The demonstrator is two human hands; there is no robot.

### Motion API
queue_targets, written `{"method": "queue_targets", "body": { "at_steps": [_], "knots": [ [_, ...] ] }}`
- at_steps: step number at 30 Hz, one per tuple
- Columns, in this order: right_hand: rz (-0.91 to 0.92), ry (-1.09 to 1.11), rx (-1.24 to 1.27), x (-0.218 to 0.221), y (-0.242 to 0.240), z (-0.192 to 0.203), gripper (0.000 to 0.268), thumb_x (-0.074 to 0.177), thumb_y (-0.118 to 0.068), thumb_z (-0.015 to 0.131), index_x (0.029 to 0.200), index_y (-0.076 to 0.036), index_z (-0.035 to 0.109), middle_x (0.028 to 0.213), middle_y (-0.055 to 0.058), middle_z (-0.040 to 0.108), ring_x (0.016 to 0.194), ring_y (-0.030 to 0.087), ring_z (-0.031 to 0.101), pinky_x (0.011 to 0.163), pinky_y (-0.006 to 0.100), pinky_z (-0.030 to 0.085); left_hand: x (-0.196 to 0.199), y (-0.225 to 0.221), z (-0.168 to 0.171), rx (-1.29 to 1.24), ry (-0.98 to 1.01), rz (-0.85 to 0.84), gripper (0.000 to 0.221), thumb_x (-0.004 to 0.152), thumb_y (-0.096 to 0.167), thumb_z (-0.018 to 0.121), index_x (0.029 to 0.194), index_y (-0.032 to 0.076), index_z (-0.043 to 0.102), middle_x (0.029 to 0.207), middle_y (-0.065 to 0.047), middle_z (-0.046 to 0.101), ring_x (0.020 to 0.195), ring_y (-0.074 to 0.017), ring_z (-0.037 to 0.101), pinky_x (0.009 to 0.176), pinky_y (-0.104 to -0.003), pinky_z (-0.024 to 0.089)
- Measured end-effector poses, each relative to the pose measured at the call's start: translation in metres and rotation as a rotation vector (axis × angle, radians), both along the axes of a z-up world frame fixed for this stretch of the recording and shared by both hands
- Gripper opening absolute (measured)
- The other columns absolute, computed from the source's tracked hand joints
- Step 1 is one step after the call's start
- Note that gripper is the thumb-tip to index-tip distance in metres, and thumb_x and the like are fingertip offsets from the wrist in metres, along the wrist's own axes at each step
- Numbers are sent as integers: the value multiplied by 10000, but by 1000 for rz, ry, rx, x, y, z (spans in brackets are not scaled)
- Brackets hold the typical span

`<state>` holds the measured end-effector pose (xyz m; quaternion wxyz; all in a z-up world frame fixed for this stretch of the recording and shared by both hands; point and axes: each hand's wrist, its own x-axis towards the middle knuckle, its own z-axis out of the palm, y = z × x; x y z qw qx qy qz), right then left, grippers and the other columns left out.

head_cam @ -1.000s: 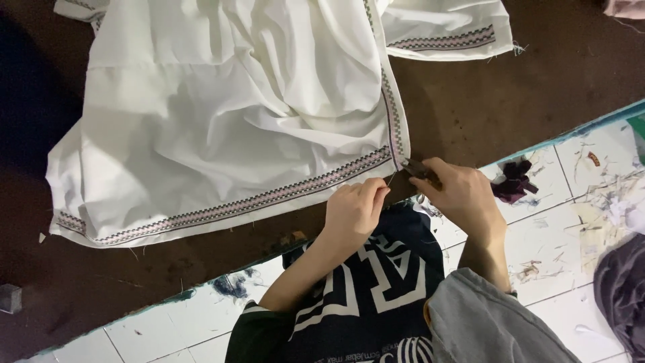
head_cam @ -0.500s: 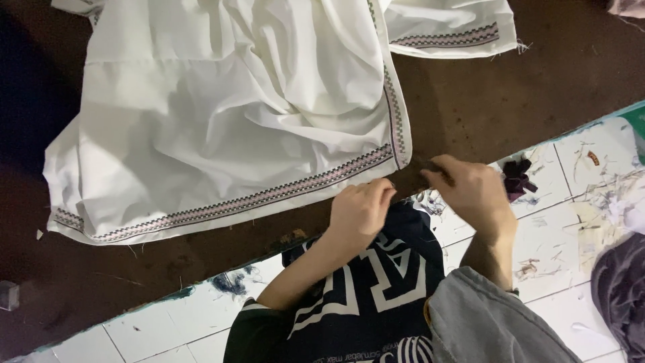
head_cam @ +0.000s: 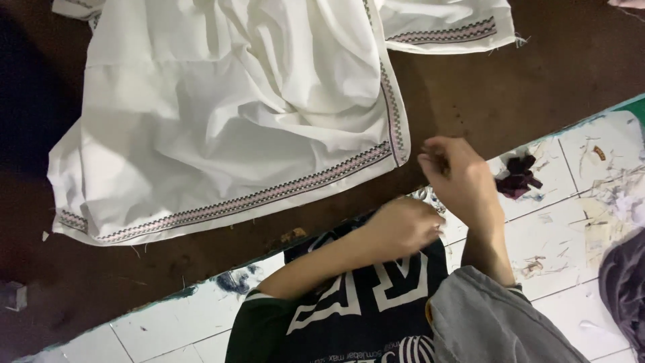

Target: Trimming excess threads from a white garment using a hand-held thread trimmer

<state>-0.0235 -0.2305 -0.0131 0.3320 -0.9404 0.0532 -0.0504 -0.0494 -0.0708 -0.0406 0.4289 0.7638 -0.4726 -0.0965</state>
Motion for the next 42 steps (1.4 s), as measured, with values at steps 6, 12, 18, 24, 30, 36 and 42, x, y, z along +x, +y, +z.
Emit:
{"method": "queue_targets", "body": {
  "at_steps": [6,12,18,24,30,36,42],
  "knots": [
    [58,275,27,12,12,-5,222,957,-259,735,1121,-110,729,923,105,753,918,343,729,757,475,587,23,21,-39,200,-223,583,291,921,228,709,1155,80,620,1023,-115,613,940,-327,637,751,-439,489],
    [34,350,134,18,15,20,195,1001,-196,673,1121,-54,731,925,184,759,943,404,726,735,489,590,32,16,-44,252,-256,704,187,970,216,694,1040,82,583,974,-40,488,861,-240,632,738,-355,500],
    [16,334,85,11,13,17,259,977,-256,702,1150,-64,711,953,187,759,960,393,726,747,494,595,35,19,-53,235,-243,678,112,980,209,681,959,126,609,921,1,493,810,-187,646,744,-301,498],
    [71,316,-24,-14,2,35,350,902,-226,753,1182,-25,695,882,182,759,824,343,752,690,448,599,44,28,-21,139,-44,606,38,1000,159,652,989,125,639,954,-9,556,854,-220,675,761,-327,537],
    [255,275,-160,-25,0,22,234,902,-239,753,1022,-40,726,700,112,729,672,311,733,611,407,577,44,32,-21,108,43,595,45,1008,134,636,990,92,639,914,-51,603,816,-244,693,732,-334,565],
    [279,255,-249,-25,4,6,223,916,-291,719,1016,-93,743,669,67,717,659,288,728,638,400,573,42,32,-22,85,59,598,29,1010,114,617,1017,86,620,910,-67,609,794,-247,682,726,-349,573],
    [269,349,-264,-21,9,6,288,930,-339,692,1032,-77,755,657,67,719,646,271,733,644,381,571,38,28,-27,108,2,624,32,1012,134,611,1019,104,605,916,-40,616,813,-213,690,708,-329,573]
  ]
}}
